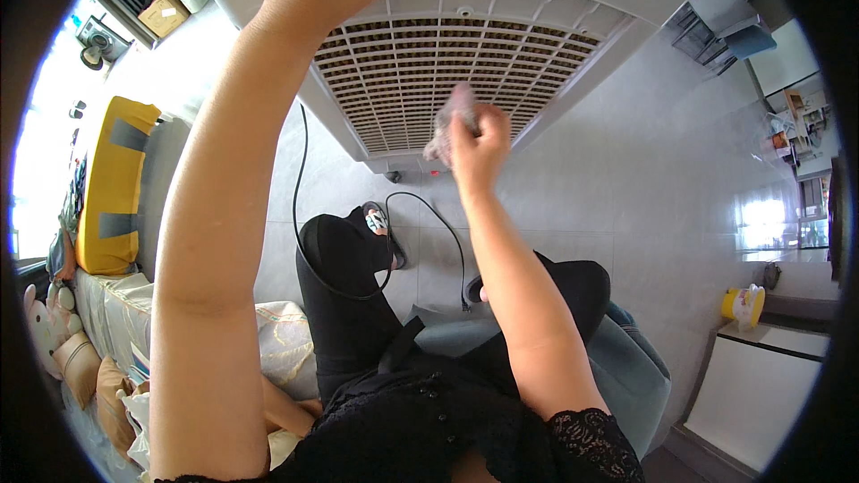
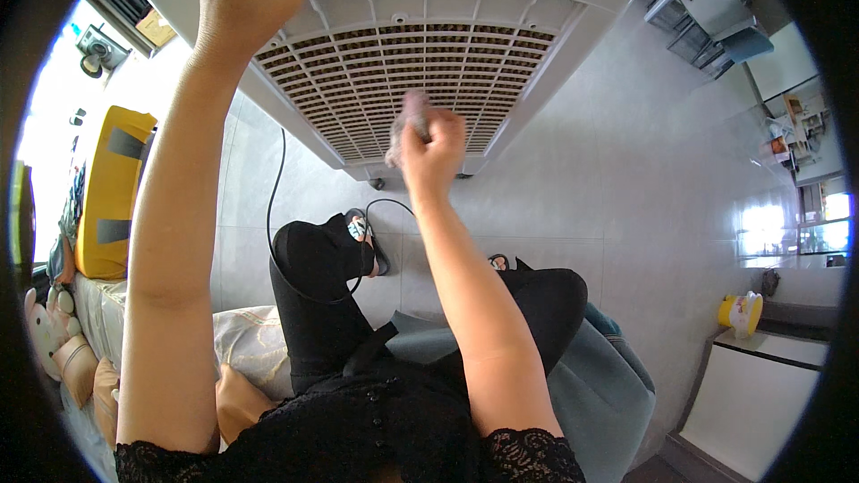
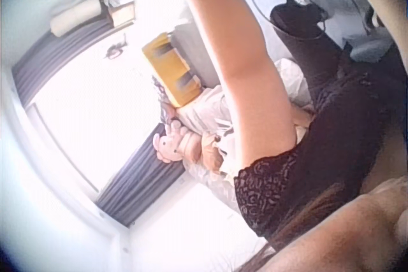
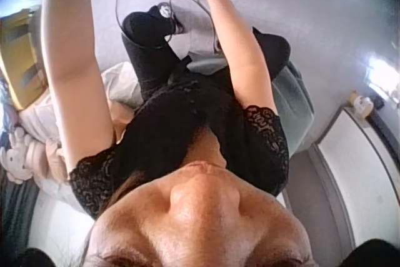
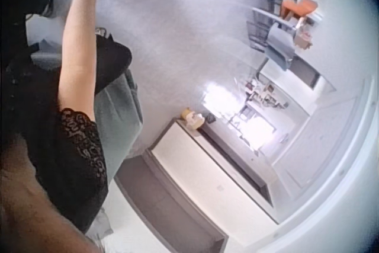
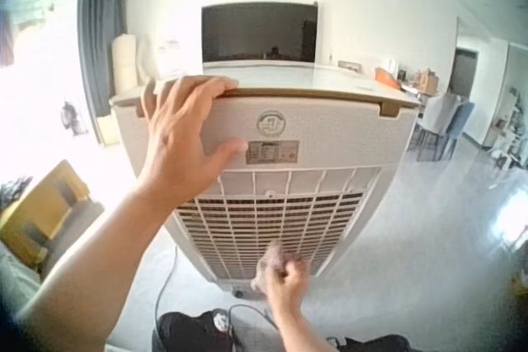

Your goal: The person wipes the front grille and top surface of a portable air cooler using a cloth. They methodically clean the vents and edges, then rotate the unit to access and wipe the side and rear panels.

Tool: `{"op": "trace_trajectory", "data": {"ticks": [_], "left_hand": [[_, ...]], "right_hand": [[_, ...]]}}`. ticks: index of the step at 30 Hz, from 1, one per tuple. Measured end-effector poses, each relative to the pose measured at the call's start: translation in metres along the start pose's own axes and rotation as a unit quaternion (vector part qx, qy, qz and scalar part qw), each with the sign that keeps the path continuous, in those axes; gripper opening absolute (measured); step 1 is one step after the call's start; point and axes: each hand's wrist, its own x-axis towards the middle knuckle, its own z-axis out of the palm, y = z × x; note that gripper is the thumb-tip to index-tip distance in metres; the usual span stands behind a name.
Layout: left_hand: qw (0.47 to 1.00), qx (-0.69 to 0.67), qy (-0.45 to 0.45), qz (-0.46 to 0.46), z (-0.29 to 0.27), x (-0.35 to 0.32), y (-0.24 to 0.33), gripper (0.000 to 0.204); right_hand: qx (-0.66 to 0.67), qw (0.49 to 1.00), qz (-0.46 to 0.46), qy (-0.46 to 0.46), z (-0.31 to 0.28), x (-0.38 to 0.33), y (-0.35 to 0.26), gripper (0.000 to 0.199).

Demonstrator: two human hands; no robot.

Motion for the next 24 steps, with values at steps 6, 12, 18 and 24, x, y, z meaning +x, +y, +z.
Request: {"op": "trace_trajectory", "data": {"ticks": [6,12,18,24], "left_hand": [[1.0,0.018,0.019,-0.002,0.001,0.003,0.015,0.06],[0.998,0.025,0.048,0.012,0.007,0.001,0.015,0.058],[0.994,0.029,0.099,0.032,0.017,0.004,0.045,0.058],[0.996,0.014,0.089,-0.008,0.017,0.019,0.098,0.059]], "right_hand": [[0.045,0.981,0.126,0.14,0.024,0.009,0.029,0.02],[0.115,0.981,0.147,0.046,0.045,-0.007,-0.001,0.023],[0.41,0.828,0.33,0.195,-0.024,0.046,0.014,0.015],[0.113,0.954,0.265,0.084,-0.03,0.022,0.028,0.013]]}}
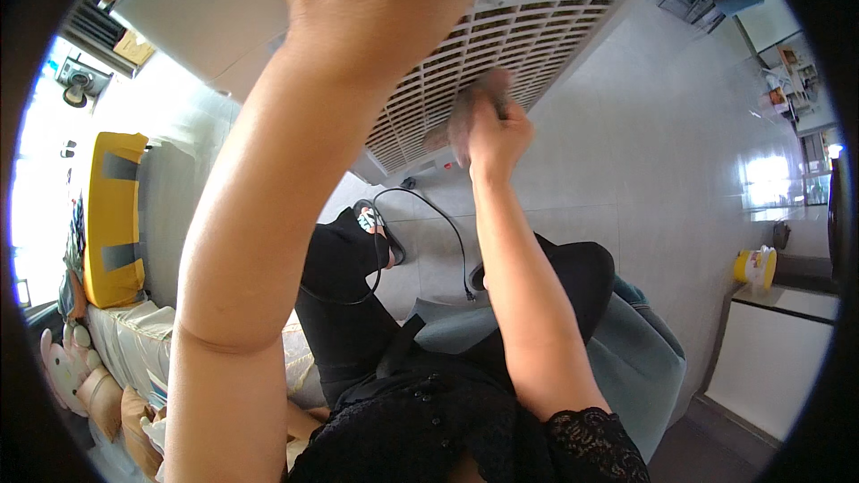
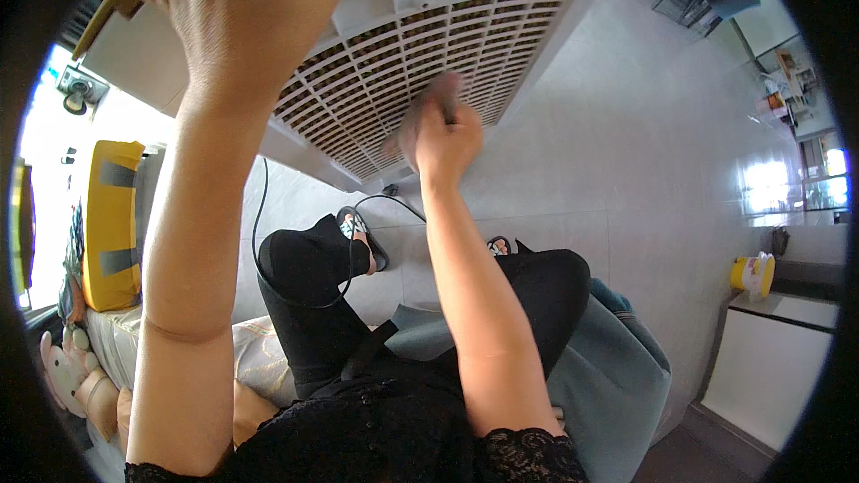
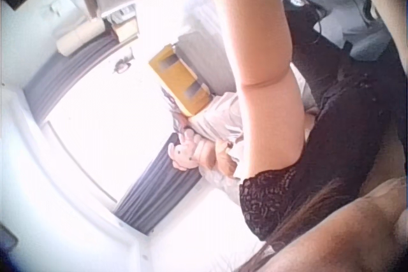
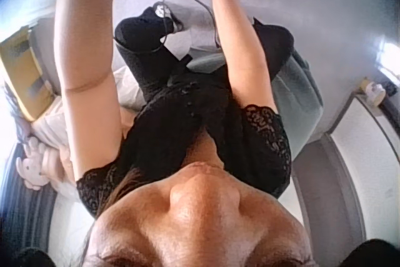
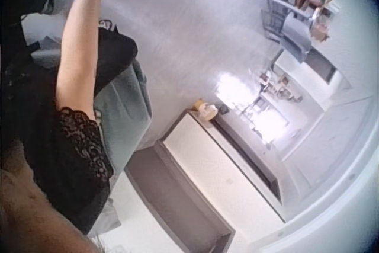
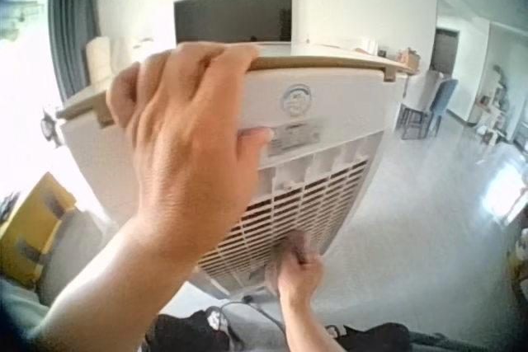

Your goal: The person wipes the front grille and top surface of a portable air cooler using a cloth. They methodically clean the vents and edges, then rotate the unit to access and wipe the side and rear panels.

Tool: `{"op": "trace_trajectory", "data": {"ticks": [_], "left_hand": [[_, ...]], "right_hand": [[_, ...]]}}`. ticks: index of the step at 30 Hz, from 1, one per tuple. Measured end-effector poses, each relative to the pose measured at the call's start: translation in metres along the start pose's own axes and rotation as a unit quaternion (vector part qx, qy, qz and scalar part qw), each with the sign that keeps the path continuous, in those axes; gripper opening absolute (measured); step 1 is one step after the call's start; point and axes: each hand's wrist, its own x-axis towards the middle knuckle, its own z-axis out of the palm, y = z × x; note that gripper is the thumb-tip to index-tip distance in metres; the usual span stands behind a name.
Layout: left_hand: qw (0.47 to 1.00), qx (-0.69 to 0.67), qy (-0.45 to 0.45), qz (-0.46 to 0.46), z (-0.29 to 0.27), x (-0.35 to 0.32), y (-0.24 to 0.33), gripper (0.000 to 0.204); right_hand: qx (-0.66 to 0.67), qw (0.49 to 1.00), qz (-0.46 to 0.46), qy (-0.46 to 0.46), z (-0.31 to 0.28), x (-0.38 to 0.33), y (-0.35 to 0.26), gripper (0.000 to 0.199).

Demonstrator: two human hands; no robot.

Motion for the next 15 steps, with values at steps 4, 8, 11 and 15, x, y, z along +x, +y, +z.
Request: {"op": "trace_trajectory", "data": {"ticks": [4,8,11,15], "left_hand": [[0.997,0.046,0.001,0.06,0.005,-0.007,-0.013,0.062],[0.995,0.073,-0.006,0.068,0.007,-0.005,-0.011,0.064],[0.995,0.066,-0.017,0.077,0.009,-0.004,-0.007,0.065],[0.989,0.097,-0.015,0.107,0.0,-0.004,-0.01,0.064]], "right_hand": [[-0.117,0.98,-0.151,-0.054,-0.023,-0.002,0.022,0.016],[-0.131,0.985,-0.111,0.035,-0.025,0.017,0.008,0.029],[-0.211,0.923,-0.31,0.081,0.008,-0.007,0.001,0.038],[-0.224,0.901,-0.373,0.006,0.01,-0.026,0.01,0.044]]}}
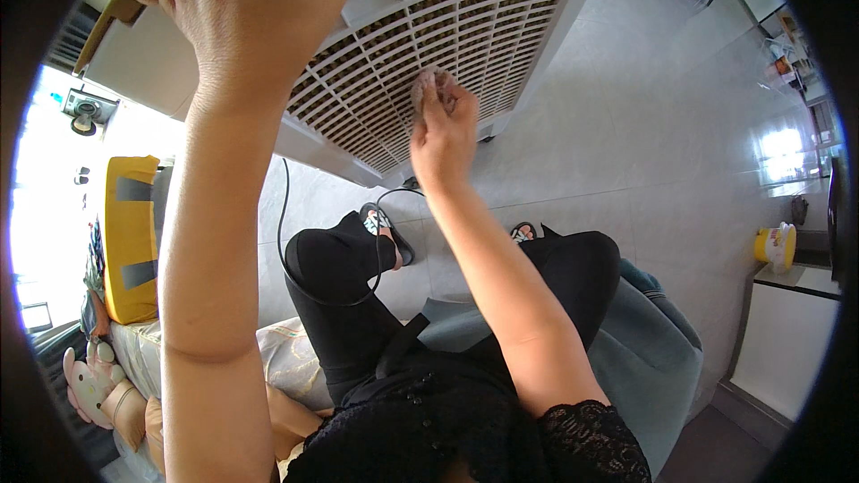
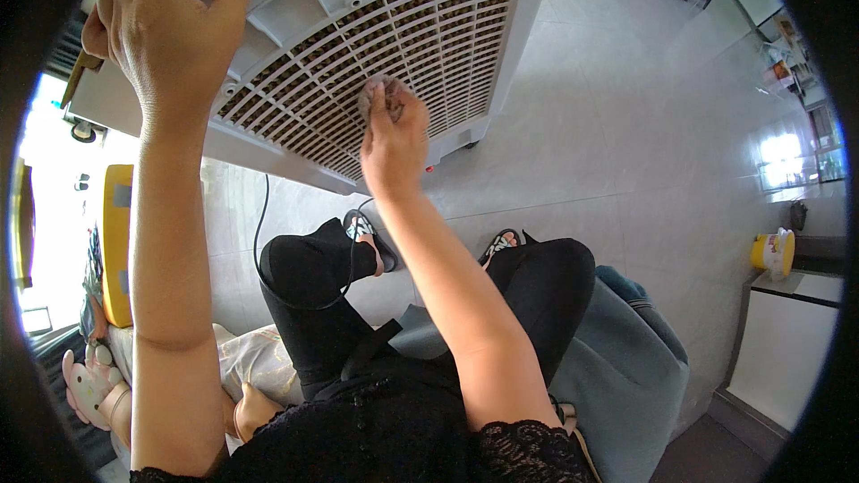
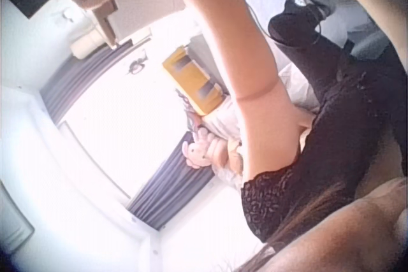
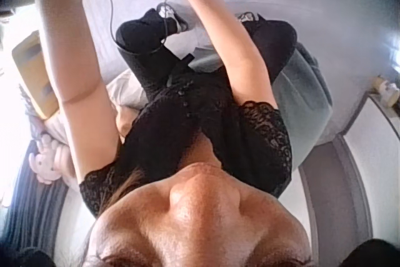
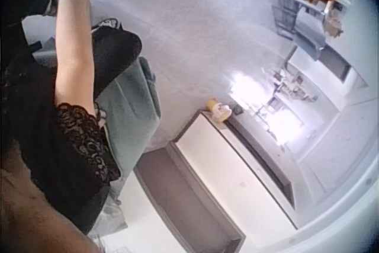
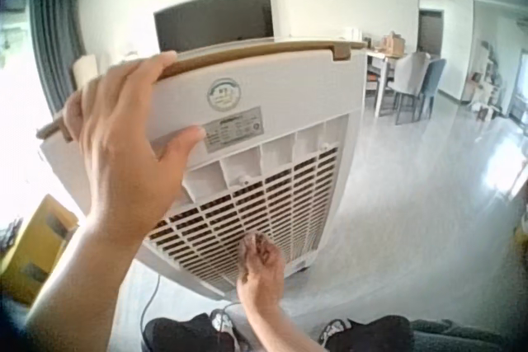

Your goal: The person wipes the front grille and top surface of a portable air cooler using a cloth. They methodically clean the vents and edges, then rotate the unit to access and wipe the side and rear panels.

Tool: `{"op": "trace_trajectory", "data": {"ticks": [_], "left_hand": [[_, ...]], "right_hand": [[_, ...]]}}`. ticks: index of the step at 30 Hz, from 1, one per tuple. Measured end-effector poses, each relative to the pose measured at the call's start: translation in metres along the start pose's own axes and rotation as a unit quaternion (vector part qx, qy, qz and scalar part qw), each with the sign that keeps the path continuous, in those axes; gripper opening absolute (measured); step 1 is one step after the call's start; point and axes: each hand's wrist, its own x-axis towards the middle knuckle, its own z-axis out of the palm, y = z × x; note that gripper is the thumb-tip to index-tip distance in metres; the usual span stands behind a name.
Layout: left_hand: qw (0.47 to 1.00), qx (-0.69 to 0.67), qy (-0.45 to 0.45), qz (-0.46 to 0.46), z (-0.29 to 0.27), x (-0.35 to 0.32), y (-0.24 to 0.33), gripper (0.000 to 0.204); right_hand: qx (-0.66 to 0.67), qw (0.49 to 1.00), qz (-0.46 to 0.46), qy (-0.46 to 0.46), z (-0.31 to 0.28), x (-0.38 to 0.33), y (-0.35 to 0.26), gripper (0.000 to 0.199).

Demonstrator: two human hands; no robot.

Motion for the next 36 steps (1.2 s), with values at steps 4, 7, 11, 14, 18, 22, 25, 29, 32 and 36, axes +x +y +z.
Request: {"op": "trace_trajectory", "data": {"ticks": [4,7,11,14,18,22,25,29,32,36], "left_hand": [[0.999,0.009,-0.035,-0.027,-0.004,0.003,0.001,0.064],[0.983,0.011,-0.128,-0.13,-0.018,0.021,0.025,0.065],[0.994,-0.016,-0.066,-0.081,-0.007,0.012,0.008,0.065],[1.0,0.004,-0.017,-0.02,-0.002,0.0,0.001,0.066],[0.999,0.003,-0.032,-0.025,-0.004,0.003,0.001,0.066],[0.997,-0.003,-0.042,-0.057,-0.004,0.004,0.007,0.066],[0.995,0.006,-0.062,-0.076,-0.005,0.01,0.009,0.066],[0.996,-0.022,-0.055,-0.073,-0.005,0.007,0.004,0.067],[0.994,-0.027,-0.064,-0.081,-0.009,0.009,0.006,0.066],[0.994,-0.044,-0.076,-0.068,0.002,-0.001,-0.009,0.059]], "right_hand": [[-0.054,0.998,-0.034,-0.012,-0.018,0.022,0.018,0.04],[-0.062,0.998,-0.029,0.0,-0.013,0.017,0.012,0.037],[-0.052,0.996,-0.06,-0.026,-0.021,0.023,0.019,0.037],[-0.076,0.996,-0.027,-0.033,-0.026,0.029,0.019,0.039],[-0.005,1.0,-0.009,-0.03,-0.017,0.013,0.003,0.046],[0.001,0.999,0.011,0.043,-0.026,0.035,0.025,0.055],[0.002,0.999,0.007,0.039,-0.017,0.038,0.001,0.054],[0.066,0.993,-0.085,-0.048,-0.017,0.014,-0.011,0.057],[0.022,0.998,0.036,0.054,-0.024,0.039,0.006,0.06],[0.006,0.999,0.023,0.042,-0.011,0.038,-0.019,0.058]]}}
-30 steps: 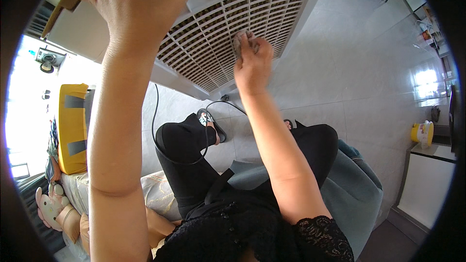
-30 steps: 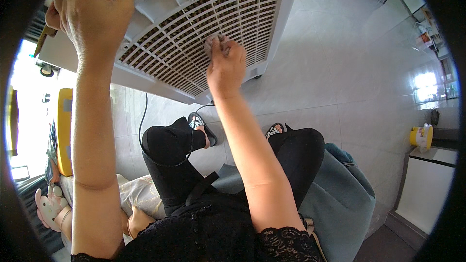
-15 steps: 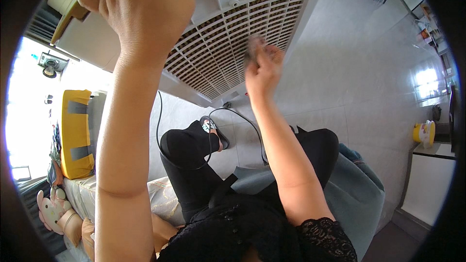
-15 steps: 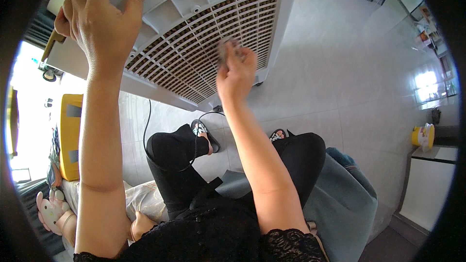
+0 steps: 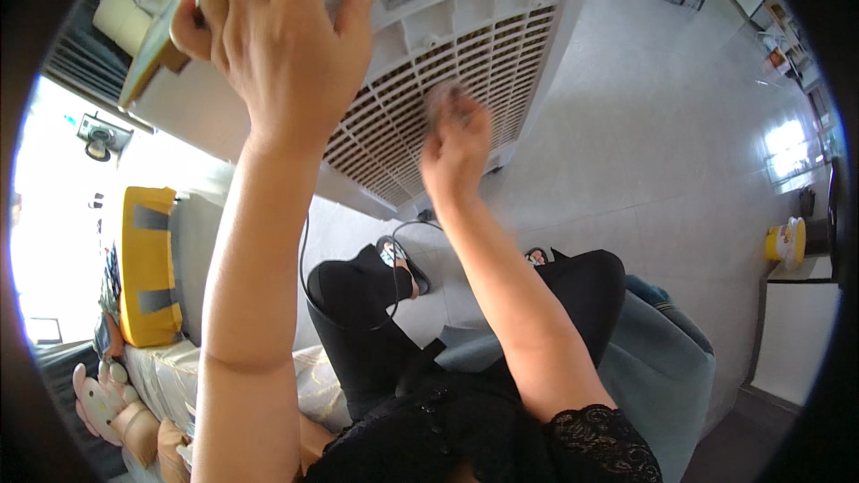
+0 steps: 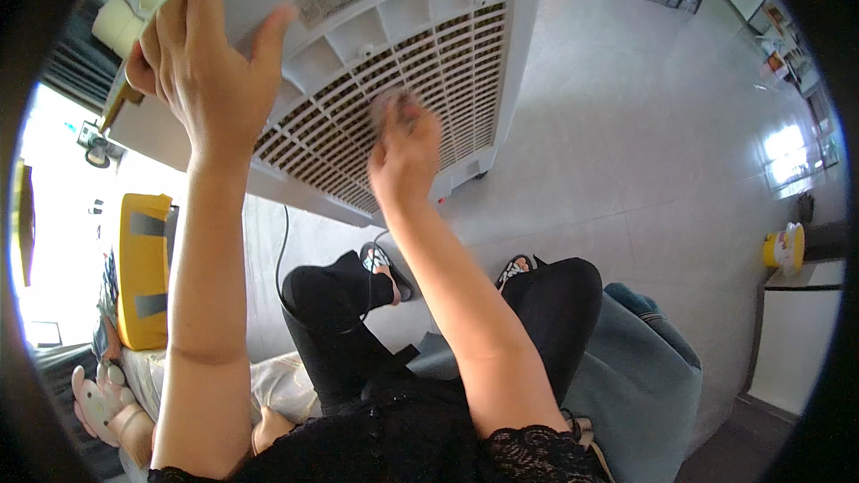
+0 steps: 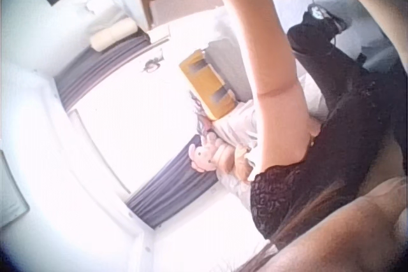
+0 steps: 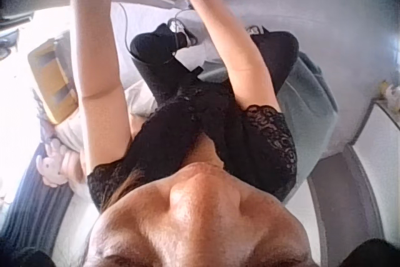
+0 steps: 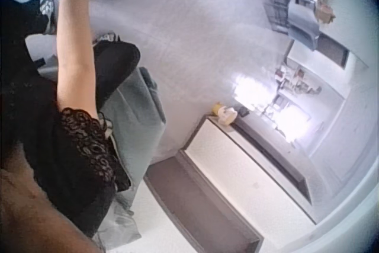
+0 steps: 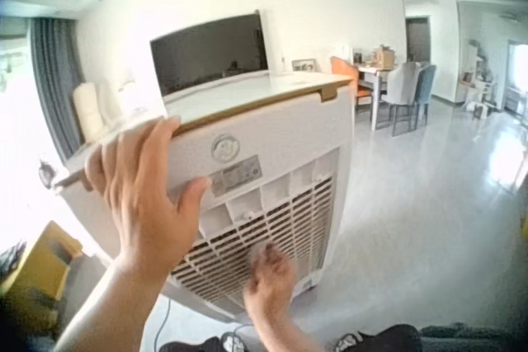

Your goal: The person wipes the front grille and top surface of a portable air cooler using a cloth. They methodically clean the vents and edges, then rotate the unit to access and wipe the side and rear panels.

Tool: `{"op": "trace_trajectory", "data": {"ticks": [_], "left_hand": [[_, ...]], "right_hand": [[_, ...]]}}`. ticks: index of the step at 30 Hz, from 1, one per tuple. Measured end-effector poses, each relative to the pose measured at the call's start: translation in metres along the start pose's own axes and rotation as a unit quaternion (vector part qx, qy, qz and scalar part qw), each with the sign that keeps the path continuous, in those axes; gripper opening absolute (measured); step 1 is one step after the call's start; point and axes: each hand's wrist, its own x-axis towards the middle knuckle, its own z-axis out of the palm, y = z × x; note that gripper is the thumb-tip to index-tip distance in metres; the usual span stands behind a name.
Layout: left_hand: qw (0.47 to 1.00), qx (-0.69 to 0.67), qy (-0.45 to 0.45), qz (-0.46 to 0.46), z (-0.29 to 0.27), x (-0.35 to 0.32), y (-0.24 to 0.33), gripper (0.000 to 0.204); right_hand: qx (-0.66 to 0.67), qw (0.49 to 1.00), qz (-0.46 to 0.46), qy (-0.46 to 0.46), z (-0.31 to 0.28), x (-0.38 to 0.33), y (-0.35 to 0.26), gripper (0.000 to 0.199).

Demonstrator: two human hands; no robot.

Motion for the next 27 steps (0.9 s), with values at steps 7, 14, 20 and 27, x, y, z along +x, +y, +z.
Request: {"op": "trace_trajectory", "data": {"ticks": [7,14,20,27], "left_hand": [[0.999,-0.017,-0.004,-0.043,-0.005,0.002,0.005,0.056],[0.999,-0.03,-0.006,-0.028,-0.008,0.004,0.002,0.057],[0.994,-0.09,0.053,-0.026,-0.041,-0.061,-0.005,0.072],[0.918,-0.236,-0.251,-0.196,-0.052,-0.272,0.052,0.066]], "right_hand": [[0.06,0.998,0.023,-0.004,-0.019,0.019,-0.012,0.049],[0.072,0.996,-0.026,-0.036,-0.011,-0.006,-0.016,0.052],[0.011,0.994,0.095,0.062,-0.016,0.016,0.016,0.039],[0.098,0.984,0.048,-0.14,0.018,-0.094,-0.018,0.042]]}}
